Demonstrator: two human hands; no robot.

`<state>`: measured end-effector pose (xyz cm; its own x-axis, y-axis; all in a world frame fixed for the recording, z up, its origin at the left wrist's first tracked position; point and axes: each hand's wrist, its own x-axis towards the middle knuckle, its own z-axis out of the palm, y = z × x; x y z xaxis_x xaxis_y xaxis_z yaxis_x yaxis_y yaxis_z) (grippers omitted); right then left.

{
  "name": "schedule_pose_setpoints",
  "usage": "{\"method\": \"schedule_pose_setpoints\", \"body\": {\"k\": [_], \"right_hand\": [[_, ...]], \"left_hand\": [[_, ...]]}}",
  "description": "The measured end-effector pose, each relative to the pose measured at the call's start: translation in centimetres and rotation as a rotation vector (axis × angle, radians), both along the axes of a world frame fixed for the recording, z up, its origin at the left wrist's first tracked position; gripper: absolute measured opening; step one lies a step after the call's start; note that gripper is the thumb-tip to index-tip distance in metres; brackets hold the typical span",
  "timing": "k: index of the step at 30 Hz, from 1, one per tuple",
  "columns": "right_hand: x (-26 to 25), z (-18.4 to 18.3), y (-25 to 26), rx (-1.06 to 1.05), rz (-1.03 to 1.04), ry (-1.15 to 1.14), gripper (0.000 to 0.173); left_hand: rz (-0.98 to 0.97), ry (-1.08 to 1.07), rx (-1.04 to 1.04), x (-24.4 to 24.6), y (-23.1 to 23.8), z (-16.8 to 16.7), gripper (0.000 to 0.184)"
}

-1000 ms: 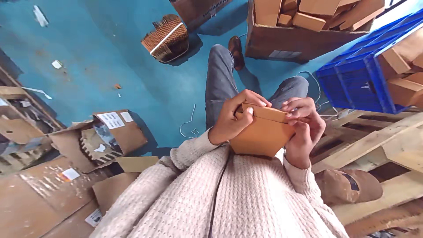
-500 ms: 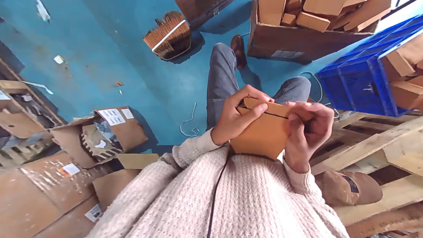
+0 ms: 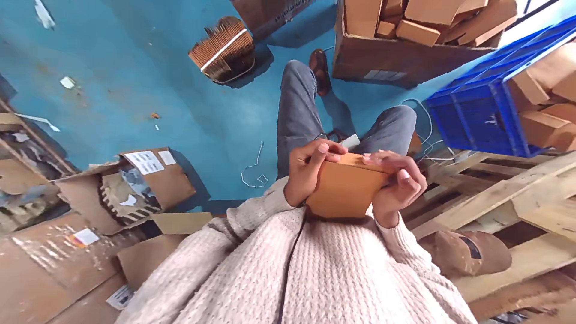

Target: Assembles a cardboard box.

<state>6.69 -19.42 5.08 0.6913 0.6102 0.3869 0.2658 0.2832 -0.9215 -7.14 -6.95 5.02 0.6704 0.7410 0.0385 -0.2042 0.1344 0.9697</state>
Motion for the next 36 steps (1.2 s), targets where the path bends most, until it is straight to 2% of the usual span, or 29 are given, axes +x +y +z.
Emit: {"method": "schedule_pose_setpoints", "body": {"k": [3, 6, 7, 10, 12, 16, 20, 23, 25, 27, 29, 31, 34, 36], "right_hand": [[0.0, -0.1, -0.2, -0.027, -0.003, 0.008, 0.049], [0.5, 0.7, 0.1, -0.055, 0.147, 0.159, 0.030], [0.6, 0.8, 0.2, -0.054, 0.194, 0.180, 0.031], [0.8, 0.2, 0.1, -0.060, 0.212, 0.036, 0.044], [0.8, 0.0, -0.1, -0.091, 0.196, -0.024, 0.046], [0.7, -0.1, -0.4, -0.129, 0.174, -0.109, 0.046], [1.0, -0.1, 0.0, -0.065, 0.205, -0.033, 0.033], [1.6, 0.5, 0.5, -0.143, 0.229, -0.134, 0.029], [2.2, 1.1, 0.3, -0.300, 0.291, -0.155, 0.042], [2.7, 1.5, -0.1, -0.416, 0.374, -0.076, 0.057], [3.0, 1.4, -0.4, -0.464, 0.383, 0.011, 0.062], [2.8, 1.4, -0.5, -0.447, 0.331, 0.090, 0.055], [2.5, 1.6, -0.4, -0.342, 0.218, 0.160, 0.036], [2.6, 1.4, -0.2, -0.284, 0.181, 0.155, 0.031]], "left_hand": [[0.000, 0.043, -0.044, 0.3, 0.1, -0.1, 0.042], [-0.024, 0.046, -0.069, 0.8, 0.8, 0.1, 0.041], [-0.035, 0.057, -0.069, 0.8, 1.1, 0.2, 0.047], [-0.103, 0.071, -0.115, 0.8, 0.9, 0.3, 0.081], [-0.160, 0.079, -0.110, 0.7, 0.8, 0.9, 0.087], [-0.161, 0.024, -0.132, 0.8, 0.5, 1.4, 0.067], [-0.123, 0.009, -0.135, 0.9, 0.8, 1.0, 0.037], [-0.059, 0.033, -0.127, 1.1, 1.6, 1.2, 0.028], [-0.039, 0.041, -0.142, 1.0, 2.2, 1.0, 0.028], [-0.038, 0.078, -0.167, 1.1, 2.4, 0.7, 0.027], [-0.052, 0.094, -0.195, 1.4, 2.3, 0.7, 0.026], [-0.119, 0.062, -0.200, 1.6, 2.6, 0.5, 0.035], [-0.269, -0.027, -0.202, 1.7, 3.3, 0.4, 0.073], [-0.333, -0.057, -0.152, 1.4, 3.6, 0.6, 0.080]]}}
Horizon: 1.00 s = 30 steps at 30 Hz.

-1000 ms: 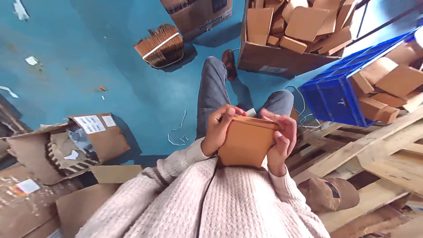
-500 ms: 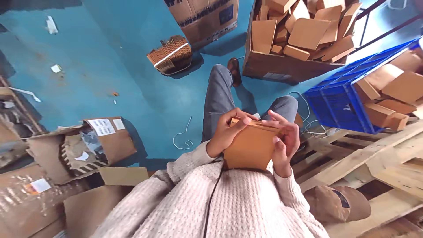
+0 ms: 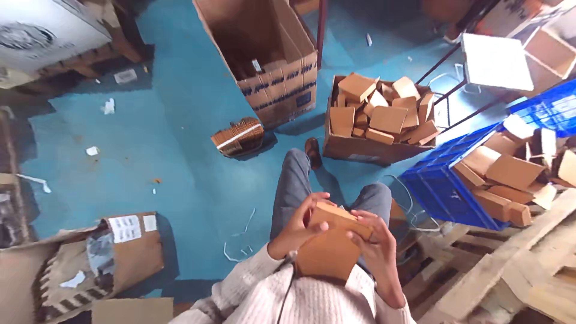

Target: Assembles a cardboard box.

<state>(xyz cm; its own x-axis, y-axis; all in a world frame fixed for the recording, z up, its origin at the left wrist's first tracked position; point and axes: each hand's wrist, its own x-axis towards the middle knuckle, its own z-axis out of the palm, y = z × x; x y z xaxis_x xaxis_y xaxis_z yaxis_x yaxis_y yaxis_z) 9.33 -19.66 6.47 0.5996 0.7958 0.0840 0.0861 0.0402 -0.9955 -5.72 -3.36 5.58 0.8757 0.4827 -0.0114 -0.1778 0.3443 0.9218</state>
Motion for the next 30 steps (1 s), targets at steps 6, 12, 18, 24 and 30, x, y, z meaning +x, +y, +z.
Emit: {"method": "schedule_pose_setpoints", "body": {"k": [6, 12, 18, 24, 30], "right_hand": [[1.3, -0.9, 1.8, 0.022, 0.041, -0.163, 0.030], [3.3, 0.6, 3.7, 0.132, 0.006, -0.297, 0.032], [3.2, 0.9, 3.7, 0.238, -0.087, -0.290, 0.019], [2.1, 0.7, 3.8, 0.233, -0.130, -0.238, 0.015], [1.8, -0.1, 4.4, 0.198, -0.170, -0.247, 0.032]], "left_hand": [[0.147, 0.020, 0.096, 0.5, 0.0, 0.3, 0.031], [0.275, 0.001, 0.099, 3.3, 0.2, 2.5, 0.037], [0.219, -0.076, 0.142, 4.5, 0.6, 2.6, 0.029], [0.205, -0.050, 0.182, 4.4, 1.1, 2.8, 0.020], [0.172, 0.001, 0.249, 4.7, 2.4, 3.8, 0.027]]}}
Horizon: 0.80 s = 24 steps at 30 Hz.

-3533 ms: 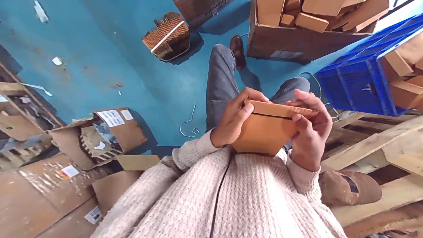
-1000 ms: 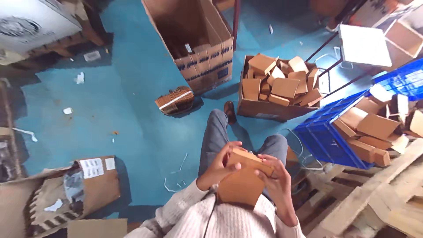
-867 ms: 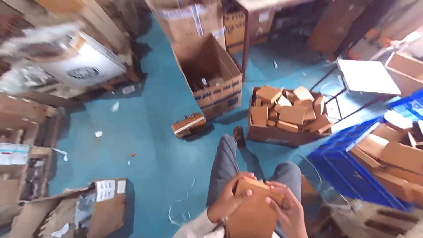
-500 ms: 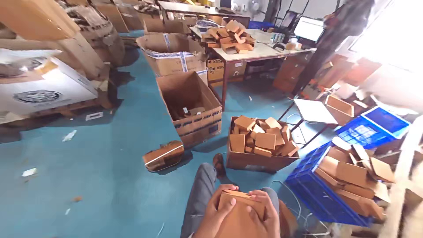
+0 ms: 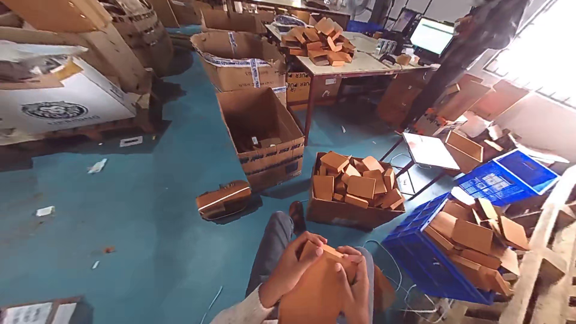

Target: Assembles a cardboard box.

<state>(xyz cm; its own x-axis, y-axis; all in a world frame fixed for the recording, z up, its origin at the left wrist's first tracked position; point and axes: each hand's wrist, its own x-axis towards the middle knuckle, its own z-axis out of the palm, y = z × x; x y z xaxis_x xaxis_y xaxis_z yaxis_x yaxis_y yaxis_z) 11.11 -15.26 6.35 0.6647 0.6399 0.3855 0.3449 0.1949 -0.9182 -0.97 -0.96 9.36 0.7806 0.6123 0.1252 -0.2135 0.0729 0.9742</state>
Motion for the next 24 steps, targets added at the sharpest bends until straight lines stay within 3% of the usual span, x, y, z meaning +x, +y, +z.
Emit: {"method": "schedule_pose_setpoints", "body": {"k": [2, 3, 5, 8, 10, 15, 24], "right_hand": [[0.3, 0.1, -0.1, -0.044, 0.000, 0.011, 0.060], [0.5, 0.2, -0.1, -0.056, 0.002, 0.007, 0.064], [1.4, 0.0, -0.6, -0.038, 0.026, -0.010, 0.052], [2.4, -0.6, -1.4, -0.026, 0.069, -0.056, 0.030], [2.4, -1.1, -1.4, -0.035, 0.094, -0.058, 0.031], [1.3, -1.4, -0.3, -0.036, 0.102, 0.005, 0.061], [1.6, -0.7, 0.3, -0.020, 0.092, -0.065, 0.043]], "left_hand": [[0.046, -0.002, 0.045, 0.6, 0.0, 0.2, 0.040], [0.057, -0.014, 0.073, 0.8, 0.0, 0.1, 0.047], [0.052, -0.032, 0.112, 1.1, 0.1, -0.5, 0.054], [0.006, -0.054, 0.144, 1.1, 0.2, -1.8, 0.046], [-0.007, -0.085, 0.166, 0.8, 0.3, -2.7, 0.042], [0.057, -0.166, 0.148, 0.4, 0.4, -3.7, 0.038], [0.019, -0.120, 0.115, 0.8, 0.7, -3.1, 0.030]]}}
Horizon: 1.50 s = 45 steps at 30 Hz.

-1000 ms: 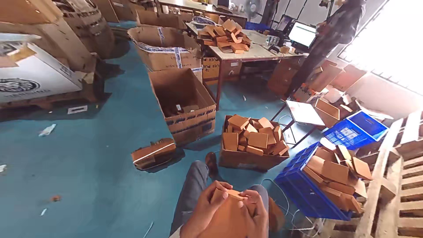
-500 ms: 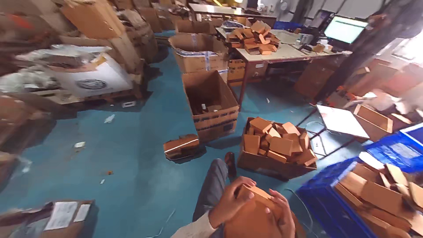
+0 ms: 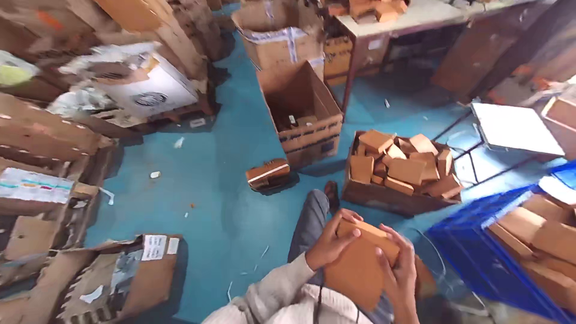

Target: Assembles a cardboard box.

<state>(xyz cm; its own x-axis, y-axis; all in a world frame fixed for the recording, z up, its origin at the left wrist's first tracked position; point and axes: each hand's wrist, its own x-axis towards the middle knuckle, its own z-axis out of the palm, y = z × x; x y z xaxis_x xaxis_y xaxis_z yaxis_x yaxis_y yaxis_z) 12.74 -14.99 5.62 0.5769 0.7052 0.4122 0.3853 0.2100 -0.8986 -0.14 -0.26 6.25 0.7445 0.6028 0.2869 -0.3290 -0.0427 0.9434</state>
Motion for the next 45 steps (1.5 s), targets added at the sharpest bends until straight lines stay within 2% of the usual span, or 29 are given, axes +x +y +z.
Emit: {"method": "schedule_pose_setpoints", "body": {"k": [4, 7, 9, 10, 12, 13, 16, 18, 19, 22, 25, 28, 30, 32, 34, 37, 39, 40, 42, 45], "right_hand": [[0.3, -0.7, -0.2, -0.010, -0.007, 0.042, 0.025], [0.1, -1.4, -0.2, -0.077, 0.018, 0.091, 0.025], [0.6, -1.9, 0.2, -0.171, 0.020, 0.153, 0.033], [1.1, -2.3, 0.6, -0.225, -0.017, 0.197, 0.037], [3.4, -3.9, 2.2, -0.298, -0.197, 0.332, 0.043], [5.3, -5.2, 3.1, -0.305, -0.314, 0.440, 0.046], [12.0, -9.3, 6.8, -0.241, -0.631, 0.912, 0.049], [15.9, -10.8, 9.5, -0.215, -0.747, 1.109, 0.047], [17.4, -11.3, 10.9, -0.230, -0.782, 1.099, 0.046], [21.2, -12.7, 15.2, -0.310, -0.896, 0.797, 0.053], [24.4, -14.3, 18.6, -0.300, -0.828, 0.712, 0.069], [26.3, -16.7, 20.5, -0.288, -0.631, 0.870, 0.061], [25.9, -18.6, 20.5, -0.502, -0.511, 0.867, 0.061], [25.5, -20.7, 20.4, -0.671, -0.388, 0.755, 0.055], [25.2, -23.0, 19.9, -0.698, -0.287, 0.660, 0.055], [24.1, -24.5, 17.4, -0.690, -0.278, 0.664, 0.052], [23.8, -24.7, 14.5, -0.651, -0.298, 0.678, 0.049], [24.0, -25.0, 12.0, -0.632, -0.314, 0.677, 0.048], [24.2, -26.2, 5.1, -0.615, -0.395, 0.704, 0.046], [24.9, -29.2, -6.6, -0.552, -0.715, 0.917, 0.044]], "left_hand": [[-0.029, 0.069, -0.038, 0.4, 0.0, -0.9, 0.023], [-0.012, 0.138, -0.103, 0.3, -0.1, -2.1, 0.021], [0.004, 0.231, -0.146, 0.3, 0.1, -2.8, 0.030], [0.026, 0.316, -0.150, 0.3, 0.3, -3.0, 0.043], [0.111, 0.450, -0.147, 0.3, 1.0, -3.8, 0.069], [0.172, 0.459, -0.150, 0.1, 1.6, -4.2, 0.074], [0.347, 0.415, -0.280, -1.8, 3.6, -5.2, 0.057], [0.472, 0.438, -0.380, -3.6, 4.8, -5.7, 0.049], [0.535, 0.462, -0.406, -4.7, 5.3, -5.9, 0.048], [0.688, 0.527, -0.464, -8.1, 6.1, -6.6, 0.046], [0.818, 0.606, -0.503, -11.0, 5.9, -7.6, 0.045], [0.882, 0.655, -0.541, -12.0, 5.9, -8.4, 0.042], [0.896, 0.670, -0.557, -11.8, 5.6, -8.8, 0.041], [0.889, 0.683, -0.539, -11.0, 5.4, -8.9, 0.041], [0.878, 0.685, -0.520, -10.1, 5.1, -8.9, 0.041], [0.844, 0.680, -0.477, -8.7, 5.0, -8.7, 0.043], [0.806, 0.678, -0.446, -7.5, 5.5, -8.3, 0.061], [0.780, 0.678, -0.423, -6.7, 5.7, -7.9, 0.073], [0.703, 0.680, -0.359, -5.6, 5.4, -7.4, 0.085], [0.588, 0.691, -0.264, -3.3, 5.3, -7.0, 0.085]]}}
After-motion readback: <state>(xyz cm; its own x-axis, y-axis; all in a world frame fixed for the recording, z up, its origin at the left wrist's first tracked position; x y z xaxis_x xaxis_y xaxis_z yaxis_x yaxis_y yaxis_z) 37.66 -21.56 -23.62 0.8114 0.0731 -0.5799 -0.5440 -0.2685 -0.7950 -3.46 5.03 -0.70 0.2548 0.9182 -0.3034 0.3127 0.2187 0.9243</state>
